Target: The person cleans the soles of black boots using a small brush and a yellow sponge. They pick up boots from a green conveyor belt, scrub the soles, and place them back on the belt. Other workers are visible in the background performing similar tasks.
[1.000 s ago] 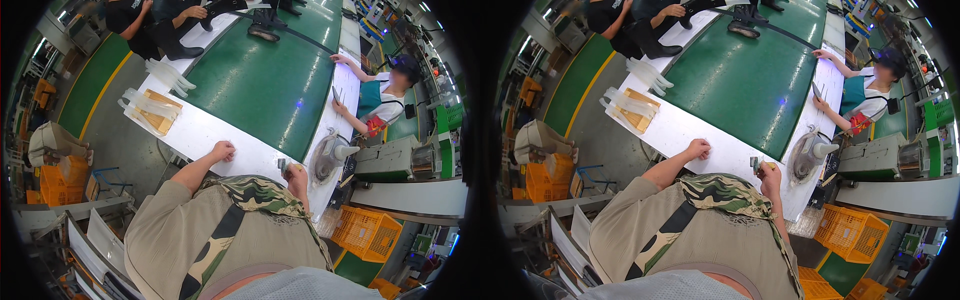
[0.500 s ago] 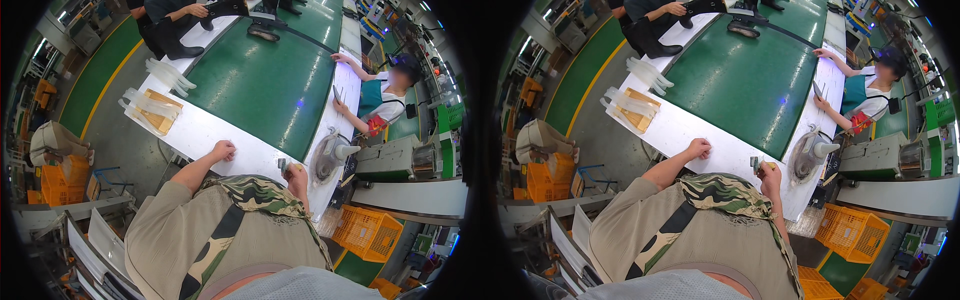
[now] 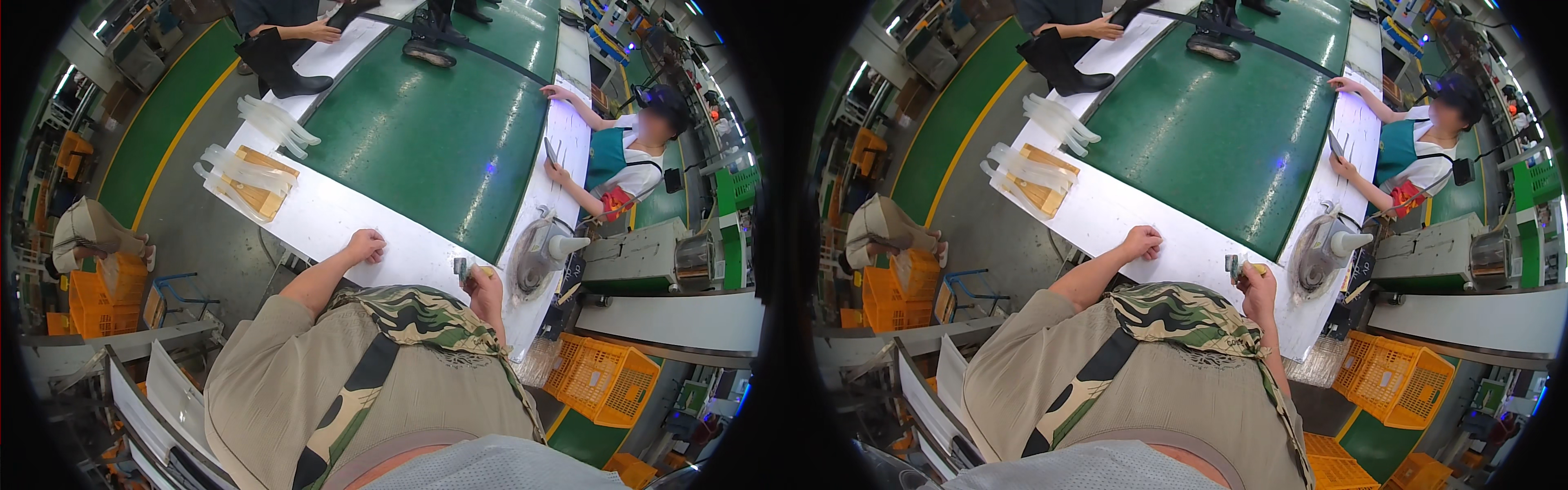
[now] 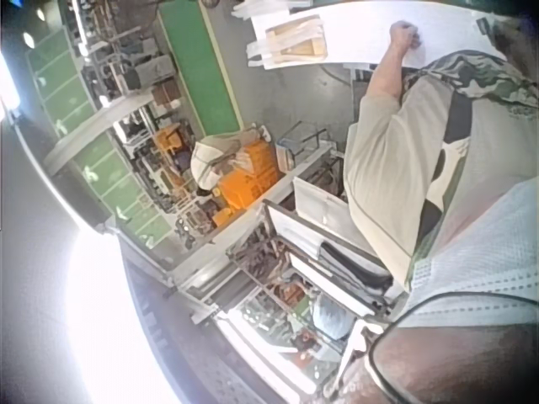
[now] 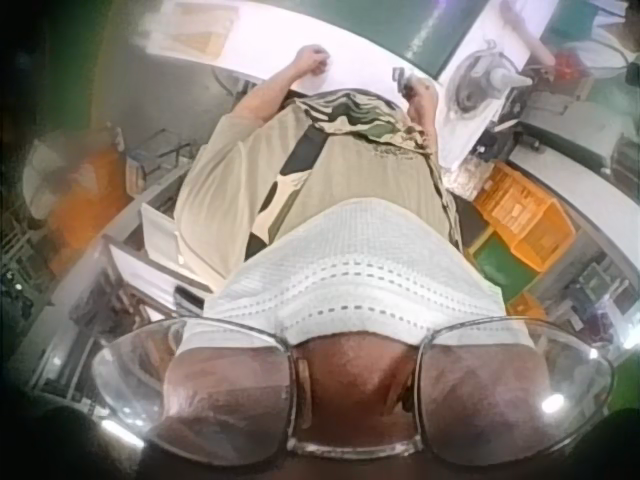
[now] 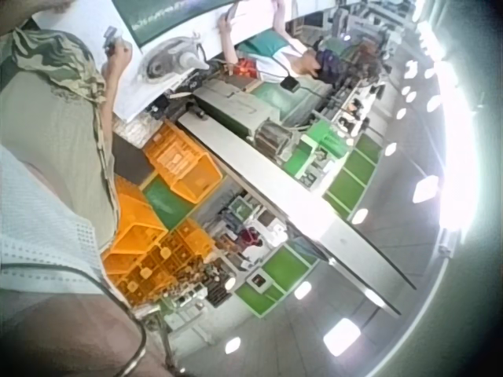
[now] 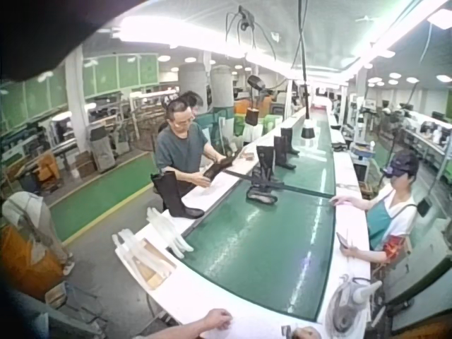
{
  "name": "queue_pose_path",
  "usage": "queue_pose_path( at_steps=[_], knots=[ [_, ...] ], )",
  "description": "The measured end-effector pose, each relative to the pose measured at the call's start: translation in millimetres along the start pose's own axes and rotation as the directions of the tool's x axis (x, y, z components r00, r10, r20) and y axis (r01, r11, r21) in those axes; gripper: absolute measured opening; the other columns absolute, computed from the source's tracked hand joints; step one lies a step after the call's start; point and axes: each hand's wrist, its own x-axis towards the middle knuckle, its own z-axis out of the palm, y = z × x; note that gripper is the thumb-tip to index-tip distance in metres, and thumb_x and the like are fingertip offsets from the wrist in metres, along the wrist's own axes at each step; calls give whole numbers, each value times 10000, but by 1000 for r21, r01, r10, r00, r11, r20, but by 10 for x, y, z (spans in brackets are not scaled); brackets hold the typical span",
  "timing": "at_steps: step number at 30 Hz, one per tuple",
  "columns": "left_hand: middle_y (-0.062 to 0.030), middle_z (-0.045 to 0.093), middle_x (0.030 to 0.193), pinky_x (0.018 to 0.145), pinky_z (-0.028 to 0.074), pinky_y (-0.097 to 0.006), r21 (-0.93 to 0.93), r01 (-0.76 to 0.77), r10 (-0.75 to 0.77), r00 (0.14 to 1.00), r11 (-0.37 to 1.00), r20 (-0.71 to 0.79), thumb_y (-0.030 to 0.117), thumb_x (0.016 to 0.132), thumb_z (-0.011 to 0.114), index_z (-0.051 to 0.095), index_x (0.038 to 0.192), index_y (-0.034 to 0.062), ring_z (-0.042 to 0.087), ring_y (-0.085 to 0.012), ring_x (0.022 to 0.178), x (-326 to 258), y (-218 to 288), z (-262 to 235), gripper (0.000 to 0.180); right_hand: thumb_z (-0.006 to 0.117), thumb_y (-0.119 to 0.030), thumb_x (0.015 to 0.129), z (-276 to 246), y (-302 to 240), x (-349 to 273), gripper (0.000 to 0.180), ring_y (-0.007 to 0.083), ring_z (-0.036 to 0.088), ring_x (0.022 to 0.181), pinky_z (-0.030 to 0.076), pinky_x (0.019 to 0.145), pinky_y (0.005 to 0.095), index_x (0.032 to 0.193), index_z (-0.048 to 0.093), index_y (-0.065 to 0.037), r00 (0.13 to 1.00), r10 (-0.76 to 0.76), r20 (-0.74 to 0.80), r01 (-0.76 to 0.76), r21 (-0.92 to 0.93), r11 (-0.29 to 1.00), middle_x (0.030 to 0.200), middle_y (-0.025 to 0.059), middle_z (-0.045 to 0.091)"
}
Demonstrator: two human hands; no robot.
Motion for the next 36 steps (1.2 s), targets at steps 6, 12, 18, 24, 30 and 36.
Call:
queue_pose_path(
  at_steps=[6, 12, 18, 24, 30, 36],
  knots=[
    [-116, 654, 735, 443, 522, -301, -1, 1, -1, 1000, 1000, -4, 144, 855, 668, 637, 940, -18, 666, -202, 545, 1, 9, 7, 185, 677, -157, 915, 1, 26, 26, 181, 187, 627, 636, 519, 590, 316, 946, 545, -37, 1000, -10, -21, 10, 20, 1000, 810, 80, 649],
    [-116, 653, 735, 440, 518, -296, -25, 4, -4, 1000, 1000, 1, 145, 857, 671, 636, 940, -19, 661, -201, 537, 18, -13, 4, 187, 678, -162, 914, 22, 6, 10, 180, 180, 616, 606, 507, 586, 301, 921, 547, -39, 1000, -6, -28, 6, 9, 1000, 789, 77, 646],
    [-116, 650, 731, 435, 515, -296, -12, -2, 2, 1000, 1000, -10, 140, 856, 673, 637, 932, -21, 656, -198, 533, -11, 19, 19, 182, 666, -163, 921, -27, 7, 13, 158, 175, 624, 676, 546, 649, 333, 930, 547, -61, 1000, 3, 16, -3, -21, 1000, 828, 67, 644],
    [-114, 646, 725, 435, 516, -296, -22, -1, 1, 1000, 1000, -5, 131, 851, 671, 641, 920, -20, 649, -195, 527, -19, 36, 23, 169, 678, -169, 916, 55, -31, -38, 173, 162, 609, 618, 505, 593, 296, 906, 553, -50, 1000, -17, -21, 17, 11, 1000, 780, 65, 638],
    [-109, 646, 721, 437, 518, -300, -33, 4, -4, 1000, 999, 0, 129, 847, 672, 643, 909, -15, 651, -195, 533, -3, 14, 14, 160, 681, -167, 915, 11, -14, -1, 171, 158, 603, 625, 514, 600, 302, 907, 554, -54, 1000, -15, 1, 15, -9, 1000, 789, 63, 638],
    [-107, 649, 722, 437, 521, -303, -18, 1, -1, 1000, 1000, -6, 134, 848, 677, 645, 905, -13, 654, -196, 535, -17, 32, 24, 161, 682, -160, 911, 8, -11, 3, 165, 155, 605, 628, 514, 594, 302, 907, 558, -52, 1000, -18, -7, 18, -2, 1000, 787, 61, 638]
  ],
)
